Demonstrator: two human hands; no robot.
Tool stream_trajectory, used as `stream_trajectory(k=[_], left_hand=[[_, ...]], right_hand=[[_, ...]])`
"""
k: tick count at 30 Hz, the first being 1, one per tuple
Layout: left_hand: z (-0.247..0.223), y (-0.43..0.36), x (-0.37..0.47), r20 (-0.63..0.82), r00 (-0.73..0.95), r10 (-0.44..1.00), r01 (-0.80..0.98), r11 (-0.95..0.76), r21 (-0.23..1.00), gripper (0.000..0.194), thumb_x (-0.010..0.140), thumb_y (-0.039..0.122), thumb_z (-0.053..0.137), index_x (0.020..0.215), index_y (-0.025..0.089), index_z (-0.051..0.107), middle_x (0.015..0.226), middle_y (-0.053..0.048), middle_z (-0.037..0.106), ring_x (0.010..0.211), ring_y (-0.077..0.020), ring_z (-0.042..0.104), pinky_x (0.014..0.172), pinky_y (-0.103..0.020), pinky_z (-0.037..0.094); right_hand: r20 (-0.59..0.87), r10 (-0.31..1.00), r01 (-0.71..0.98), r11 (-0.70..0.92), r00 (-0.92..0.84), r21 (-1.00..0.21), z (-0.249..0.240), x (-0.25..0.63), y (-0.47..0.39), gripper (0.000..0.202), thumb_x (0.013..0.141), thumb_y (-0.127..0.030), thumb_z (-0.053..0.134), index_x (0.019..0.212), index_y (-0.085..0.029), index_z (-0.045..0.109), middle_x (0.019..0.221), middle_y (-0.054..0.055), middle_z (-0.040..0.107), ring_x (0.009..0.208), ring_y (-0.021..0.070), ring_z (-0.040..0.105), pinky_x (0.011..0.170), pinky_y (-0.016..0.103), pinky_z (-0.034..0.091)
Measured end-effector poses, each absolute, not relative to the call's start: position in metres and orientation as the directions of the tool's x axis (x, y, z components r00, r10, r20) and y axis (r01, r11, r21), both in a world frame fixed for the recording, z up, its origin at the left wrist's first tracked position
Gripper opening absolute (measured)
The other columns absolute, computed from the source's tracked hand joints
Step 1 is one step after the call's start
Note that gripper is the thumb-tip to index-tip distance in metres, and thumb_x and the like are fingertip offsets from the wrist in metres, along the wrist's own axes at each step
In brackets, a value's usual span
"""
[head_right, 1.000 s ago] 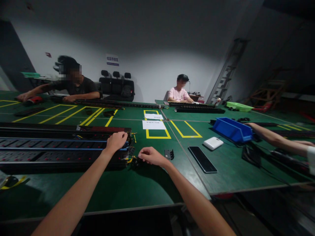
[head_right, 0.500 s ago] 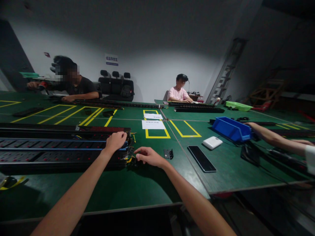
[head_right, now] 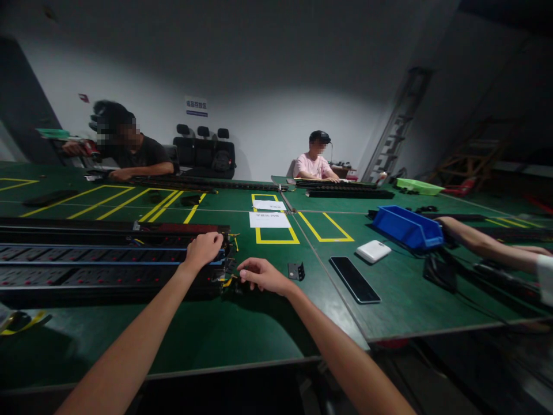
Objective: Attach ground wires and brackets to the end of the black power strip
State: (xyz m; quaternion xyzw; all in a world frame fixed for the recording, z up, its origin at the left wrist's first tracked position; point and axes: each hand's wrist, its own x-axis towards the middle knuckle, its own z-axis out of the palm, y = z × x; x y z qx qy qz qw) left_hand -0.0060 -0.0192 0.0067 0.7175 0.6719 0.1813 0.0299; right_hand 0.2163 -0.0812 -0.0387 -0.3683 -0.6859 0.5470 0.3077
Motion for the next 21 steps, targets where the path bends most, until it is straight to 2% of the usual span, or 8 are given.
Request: stream_trajectory(k=[9,12,14,16,18,19,21], left_hand=[[0.008,-0.019,-0.006,0.214,0.023,0.977,0.955,-0.084,0.283,0.048,0.096,0.042,0.031,0.096,0.023,0.074,0.101,-0.015,0.074,0.097,-0.0319,0.07,0.084,-0.042,0.052],[0.008,-0.019,-0.006,0.211,0.03,0.977,0.952,-0.093,0.293,0.047,0.096,0.041,0.03,0.095,0.024,0.074,0.101,-0.015,0.074,0.097,-0.0329,0.07,0.083,-0.043,0.053],[0.008,-0.019,-0.006,0.212,0.03,0.977,0.951,-0.093,0.295,0.048,0.096,0.042,0.03,0.095,0.023,0.074,0.101,-0.015,0.074,0.097,-0.0332,0.07,0.083,-0.043,0.053],[0.009,-0.02,-0.005,0.206,0.022,0.978,0.952,-0.083,0.295,0.048,0.096,0.042,0.03,0.096,0.023,0.074,0.101,-0.015,0.074,0.098,-0.0332,0.07,0.083,-0.043,0.053],[0.011,-0.02,-0.005,0.195,0.015,0.981,0.953,-0.073,0.295,0.047,0.096,0.041,0.031,0.097,0.023,0.074,0.102,-0.015,0.074,0.099,-0.0328,0.069,0.085,-0.043,0.053],[0.011,-0.021,-0.005,0.188,0.015,0.982,0.953,-0.071,0.295,0.047,0.096,0.041,0.031,0.097,0.023,0.075,0.102,-0.015,0.074,0.1,-0.0326,0.069,0.085,-0.043,0.053],[0.012,-0.021,-0.005,0.181,0.016,0.983,0.953,-0.07,0.296,0.047,0.096,0.041,0.031,0.097,0.023,0.075,0.103,-0.015,0.074,0.1,-0.0322,0.069,0.086,-0.043,0.052]], right_hand=[[0.016,0.841,0.143,0.111,-0.541,-0.983,-0.036,0.216,-0.083,0.054,0.084,-0.061,0.065,0.114,-0.016,0.061,0.087,0.004,0.067,0.059,0.0095,0.059,0.041,0.016,0.038],[0.011,0.858,0.181,0.121,-0.513,-0.976,-0.04,0.215,-0.081,0.059,0.088,-0.065,0.055,0.123,-0.017,0.057,0.08,0.001,0.064,0.053,0.0086,0.053,0.041,0.018,0.035],[0.055,0.885,0.237,0.183,-0.462,-0.954,-0.041,0.217,-0.078,0.06,0.091,-0.067,0.048,0.123,-0.017,0.057,0.073,-0.001,0.06,0.05,0.0089,0.048,0.043,0.019,0.034],[0.162,0.91,0.343,0.302,-0.382,-0.889,-0.04,0.223,-0.075,0.057,0.094,-0.066,0.043,0.116,-0.017,0.061,0.069,-0.001,0.058,0.055,0.0111,0.05,0.05,0.022,0.037],[0.271,0.918,0.527,0.39,-0.29,-0.755,-0.035,0.235,-0.073,0.05,0.096,-0.061,0.043,0.107,-0.018,0.066,0.069,0.001,0.06,0.062,0.0145,0.055,0.058,0.024,0.038],[0.297,0.923,0.646,0.383,-0.244,-0.66,-0.031,0.243,-0.072,0.044,0.097,-0.058,0.044,0.105,-0.02,0.067,0.069,0.001,0.061,0.063,0.0157,0.056,0.059,0.025,0.037],[0.299,0.945,0.839,0.266,-0.131,-0.475,-0.024,0.262,-0.071,0.033,0.097,-0.049,0.049,0.104,-0.023,0.068,0.07,0.003,0.064,0.066,0.0172,0.058,0.061,0.025,0.035]])
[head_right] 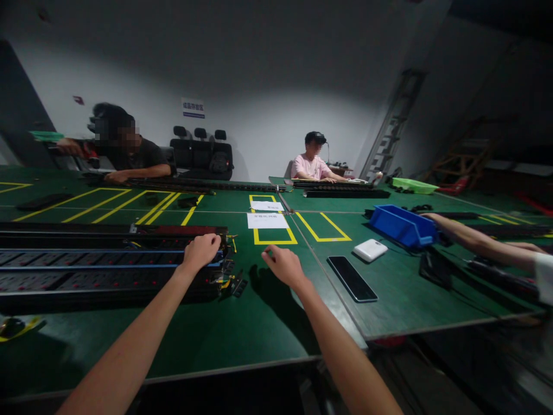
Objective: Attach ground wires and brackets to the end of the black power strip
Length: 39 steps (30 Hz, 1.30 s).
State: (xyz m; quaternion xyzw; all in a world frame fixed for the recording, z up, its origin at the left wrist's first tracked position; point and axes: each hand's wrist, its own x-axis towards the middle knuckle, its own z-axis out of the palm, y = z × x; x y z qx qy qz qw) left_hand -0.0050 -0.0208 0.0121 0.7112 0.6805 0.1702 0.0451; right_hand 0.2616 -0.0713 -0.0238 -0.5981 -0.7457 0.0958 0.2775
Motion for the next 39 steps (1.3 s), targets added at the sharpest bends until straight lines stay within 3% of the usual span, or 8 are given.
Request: stream_trajectory(k=[5,11,17,27,32,39], left_hand=[[0.012,-0.02,-0.005,0.184,0.017,0.983,0.95,-0.073,0.303,0.046,0.096,0.041,0.032,0.095,0.024,0.075,0.101,-0.014,0.074,0.099,-0.0319,0.069,0.085,-0.042,0.052],[0.012,-0.019,-0.006,0.186,0.025,0.982,0.952,-0.081,0.297,0.046,0.095,0.042,0.032,0.094,0.023,0.074,0.101,-0.014,0.074,0.098,-0.0321,0.069,0.084,-0.042,0.053],[0.013,-0.02,-0.006,0.183,0.028,0.983,0.953,-0.082,0.291,0.046,0.096,0.042,0.031,0.095,0.023,0.074,0.101,-0.014,0.074,0.099,-0.032,0.069,0.084,-0.042,0.053],[0.012,-0.019,-0.005,0.199,0.029,0.98,0.955,-0.086,0.283,0.046,0.095,0.041,0.031,0.093,0.023,0.073,0.1,-0.014,0.074,0.097,-0.0333,0.069,0.083,-0.044,0.053],[0.012,-0.018,-0.006,0.2,0.031,0.979,0.955,-0.089,0.284,0.046,0.094,0.041,0.031,0.094,0.023,0.073,0.1,-0.014,0.074,0.096,-0.0332,0.069,0.083,-0.044,0.052],[0.011,-0.018,-0.006,0.189,0.026,0.982,0.956,-0.08,0.281,0.047,0.095,0.041,0.031,0.095,0.023,0.074,0.101,-0.014,0.074,0.097,-0.0315,0.069,0.083,-0.041,0.052]], right_hand=[[0.222,0.967,0.967,-0.068,0.124,-0.247,-0.015,0.305,-0.07,0.03,0.096,-0.043,0.047,0.103,-0.024,0.07,0.089,0.009,0.072,0.079,0.0233,0.066,0.062,0.027,0.037],[0.05,0.969,0.952,-0.226,0.241,-0.205,-0.022,0.329,-0.068,0.033,0.09,-0.047,0.052,0.1,-0.023,0.073,0.101,0.014,0.072,0.092,0.0303,0.068,0.069,0.033,0.043],[0.016,0.989,0.955,-0.135,0.144,-0.264,-0.029,0.329,-0.065,0.035,0.088,-0.047,0.057,0.107,-0.021,0.07,0.102,0.012,0.072,0.094,0.0274,0.068,0.07,0.031,0.044],[0.009,0.996,0.772,0.071,-0.084,-0.632,-0.041,0.313,-0.058,0.03,0.09,-0.038,0.059,0.111,-0.018,0.065,0.07,0.002,0.071,0.065,0.0168,0.067,0.055,0.022,0.04],[0.122,0.989,0.749,0.144,-0.084,-0.647,-0.043,0.313,-0.053,0.028,0.088,-0.036,0.058,0.109,-0.017,0.065,0.065,0.0,0.069,0.061,0.0159,0.064,0.054,0.022,0.038],[0.188,0.97,0.76,0.237,-0.153,-0.605,-0.049,0.313,-0.049,0.02,0.084,-0.028,0.061,0.098,-0.019,0.071,0.073,0.002,0.072,0.067,0.0166,0.066,0.058,0.022,0.041]])
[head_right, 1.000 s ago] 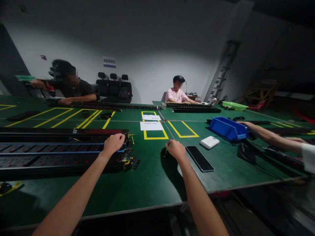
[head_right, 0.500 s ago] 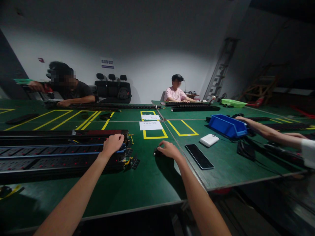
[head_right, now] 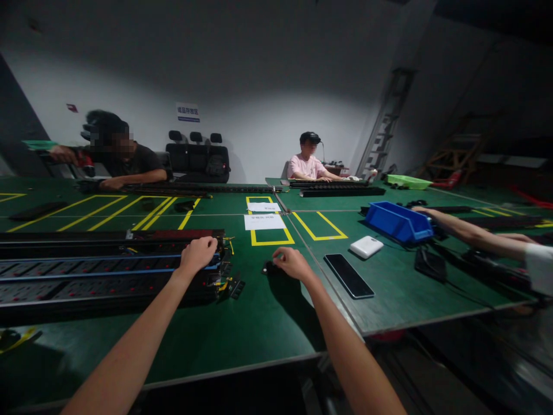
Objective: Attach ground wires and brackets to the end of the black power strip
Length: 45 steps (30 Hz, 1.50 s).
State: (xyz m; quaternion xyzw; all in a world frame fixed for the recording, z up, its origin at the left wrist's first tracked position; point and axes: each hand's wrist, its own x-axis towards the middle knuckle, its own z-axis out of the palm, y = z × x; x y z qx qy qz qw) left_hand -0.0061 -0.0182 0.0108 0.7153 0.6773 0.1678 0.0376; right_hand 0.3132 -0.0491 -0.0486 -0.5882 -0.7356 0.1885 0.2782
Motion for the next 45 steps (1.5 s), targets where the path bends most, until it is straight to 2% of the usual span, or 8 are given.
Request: stream_trajectory(k=[10,18,24,28,33,39,45], left_hand=[[0.012,-0.019,-0.007,0.188,0.029,0.982,0.954,-0.083,0.288,0.046,0.095,0.042,0.031,0.093,0.023,0.073,0.1,-0.013,0.074,0.096,-0.032,0.07,0.082,-0.042,0.053],[0.01,-0.017,-0.007,0.204,0.023,0.979,0.953,-0.083,0.292,0.046,0.094,0.041,0.03,0.094,0.024,0.073,0.101,-0.014,0.074,0.097,-0.0341,0.07,0.082,-0.045,0.053],[0.01,-0.017,-0.007,0.199,0.024,0.98,0.955,-0.081,0.284,0.047,0.095,0.043,0.03,0.095,0.025,0.073,0.102,-0.014,0.074,0.097,-0.0325,0.07,0.083,-0.044,0.053],[0.011,-0.017,-0.007,0.183,0.023,0.983,0.955,-0.076,0.287,0.047,0.095,0.043,0.031,0.094,0.024,0.073,0.102,-0.014,0.074,0.097,-0.0327,0.069,0.083,-0.043,0.053],[0.012,-0.019,-0.007,0.183,0.028,0.983,0.953,-0.081,0.292,0.048,0.095,0.042,0.03,0.094,0.023,0.073,0.101,-0.015,0.074,0.097,-0.0329,0.069,0.083,-0.044,0.053],[0.013,-0.02,-0.006,0.181,0.026,0.983,0.951,-0.08,0.297,0.047,0.095,0.042,0.031,0.094,0.022,0.074,0.101,-0.015,0.074,0.098,-0.0331,0.069,0.084,-0.043,0.052],[0.012,-0.02,-0.006,0.182,0.023,0.983,0.954,-0.076,0.291,0.048,0.096,0.041,0.03,0.097,0.023,0.074,0.102,-0.015,0.074,0.098,-0.0323,0.07,0.084,-0.043,0.052]], right_hand=[[0.203,0.972,0.848,0.203,-0.116,-0.489,-0.049,0.315,-0.049,0.02,0.089,-0.028,0.057,0.096,-0.021,0.074,0.085,0.005,0.074,0.077,0.0185,0.067,0.063,0.023,0.042],[0.144,0.988,0.907,0.108,-0.053,-0.406,-0.041,0.313,-0.055,0.023,0.088,-0.019,0.056,0.102,-0.024,0.073,0.09,0.004,0.075,0.083,0.0188,0.069,0.066,0.022,0.041],[0.128,0.992,0.936,0.05,-0.006,-0.347,-0.036,0.312,-0.061,0.02,0.09,-0.026,0.058,0.104,-0.026,0.071,0.096,0.004,0.074,0.088,0.0201,0.068,0.067,0.023,0.041],[0.105,0.994,0.947,0.013,0.022,-0.321,-0.033,0.31,-0.063,0.018,0.089,-0.03,0.06,0.102,-0.025,0.07,0.096,0.005,0.073,0.087,0.0198,0.068,0.064,0.022,0.039],[0.096,0.995,0.967,0.002,0.023,-0.255,-0.032,0.308,-0.064,0.017,0.085,-0.02,0.058,0.096,-0.024,0.07,0.093,0.006,0.072,0.083,0.0199,0.066,0.057,0.024,0.032],[0.117,0.993,0.963,0.054,-0.024,-0.265,-0.037,0.311,-0.062,0.019,0.082,-0.014,0.058,0.09,-0.024,0.072,0.087,0.007,0.071,0.078,0.0195,0.065,0.056,0.024,0.03],[0.118,0.991,0.949,0.096,-0.062,-0.301,-0.041,0.314,-0.059,0.016,0.083,-0.015,0.06,0.093,-0.022,0.069,0.086,0.005,0.07,0.077,0.0175,0.063,0.058,0.023,0.032]])
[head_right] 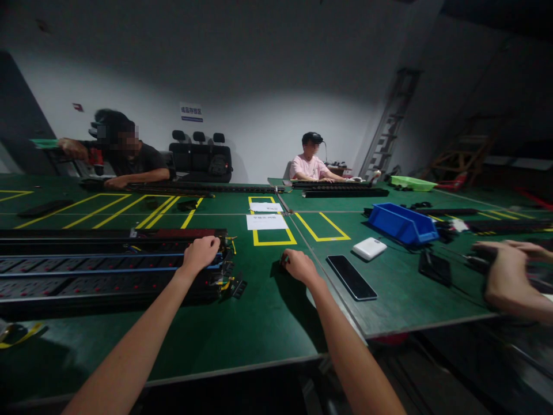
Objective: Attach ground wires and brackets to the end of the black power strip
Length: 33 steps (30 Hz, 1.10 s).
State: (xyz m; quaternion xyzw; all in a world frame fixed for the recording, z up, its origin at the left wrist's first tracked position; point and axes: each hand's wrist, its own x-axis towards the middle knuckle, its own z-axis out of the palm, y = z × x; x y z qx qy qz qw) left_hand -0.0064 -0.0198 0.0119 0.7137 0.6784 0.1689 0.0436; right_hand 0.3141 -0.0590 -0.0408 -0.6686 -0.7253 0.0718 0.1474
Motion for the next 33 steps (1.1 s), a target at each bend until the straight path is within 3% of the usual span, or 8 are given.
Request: stream_trajectory(k=[3,8,14,19,24,27,30,33], left_hand=[[0.011,-0.019,-0.006,0.178,0.01,0.984,0.955,-0.062,0.289,0.048,0.096,0.04,0.03,0.1,0.023,0.074,0.103,-0.015,0.074,0.099,-0.0323,0.069,0.085,-0.043,0.052],[0.01,-0.019,-0.006,0.186,0.014,0.982,0.954,-0.069,0.292,0.047,0.096,0.04,0.03,0.098,0.023,0.074,0.102,-0.014,0.074,0.099,-0.0321,0.07,0.085,-0.043,0.052],[0.009,-0.019,-0.007,0.197,0.027,0.98,0.952,-0.085,0.295,0.047,0.096,0.04,0.031,0.096,0.022,0.074,0.1,-0.015,0.074,0.097,-0.0325,0.07,0.083,-0.043,0.053],[0.009,-0.019,-0.007,0.195,0.022,0.981,0.951,-0.081,0.298,0.046,0.096,0.039,0.031,0.096,0.023,0.074,0.099,-0.014,0.074,0.096,-0.0305,0.07,0.084,-0.04,0.052],[0.009,-0.019,-0.007,0.19,0.021,0.982,0.95,-0.078,0.301,0.046,0.096,0.04,0.031,0.095,0.023,0.074,0.099,-0.014,0.074,0.096,-0.0304,0.07,0.085,-0.04,0.052],[0.009,-0.02,-0.007,0.199,0.029,0.98,0.95,-0.089,0.299,0.046,0.096,0.039,0.031,0.095,0.023,0.074,0.099,-0.014,0.074,0.096,-0.031,0.07,0.084,-0.041,0.052],[0.01,-0.02,-0.007,0.198,0.024,0.98,0.951,-0.083,0.298,0.046,0.096,0.04,0.031,0.096,0.023,0.074,0.1,-0.014,0.074,0.096,-0.0317,0.07,0.084,-0.042,0.052],[0.009,-0.02,-0.006,0.19,0.009,0.982,0.952,-0.066,0.297,0.047,0.096,0.04,0.032,0.097,0.023,0.075,0.102,-0.015,0.074,0.098,-0.032,0.07,0.084,-0.042,0.052]], right_hand=[[0.114,0.991,0.939,0.101,-0.067,-0.33,-0.042,0.312,-0.06,0.025,0.084,-0.017,0.061,0.108,-0.021,0.065,0.089,0.006,0.069,0.079,0.0182,0.063,0.061,0.023,0.034],[0.151,0.982,0.909,0.167,-0.117,-0.381,-0.039,0.307,-0.064,0.066,0.084,-0.015,0.059,0.146,-0.025,0.039,0.093,0.004,0.069,0.081,0.0184,0.063,0.065,0.023,0.037],[0.158,0.96,0.877,0.276,-0.231,-0.393,-0.038,0.306,-0.063,0.049,0.077,-0.002,0.053,0.121,-0.023,0.062,0.098,0.005,0.069,0.084,0.0174,0.062,0.071,0.022,0.04],[0.2,0.946,0.842,0.318,-0.254,-0.435,-0.041,0.309,-0.059,0.042,0.078,-0.002,0.048,0.111,-0.02,0.066,0.099,0.005,0.07,0.086,0.0167,0.063,0.075,0.022,0.043],[0.205,0.964,0.778,0.259,-0.17,-0.573,-0.042,0.314,-0.056,0.037,0.088,-0.013,0.037,0.107,-0.017,0.069,0.08,0.004,0.069,0.07,0.0156,0.064,0.065,0.022,0.048],[0.21,0.974,0.717,0.206,-0.085,-0.665,-0.039,0.313,-0.055,0.037,0.09,-0.023,0.036,0.099,-0.016,0.071,0.082,0.006,0.07,0.069,0.0167,0.065,0.055,0.022,0.049],[0.21,0.977,0.641,0.186,-0.039,-0.745,-0.036,0.308,-0.056,0.033,0.089,-0.032,0.043,0.095,-0.017,0.071,0.087,0.007,0.07,0.074,0.0186,0.066,0.051,0.022,0.05],[0.207,0.975,0.505,0.22,-0.083,-0.834,-0.033,0.302,-0.058,0.031,0.082,-0.035,0.055,0.105,-0.017,0.066,0.091,0.006,0.068,0.077,0.0191,0.066,0.055,0.024,0.054]])
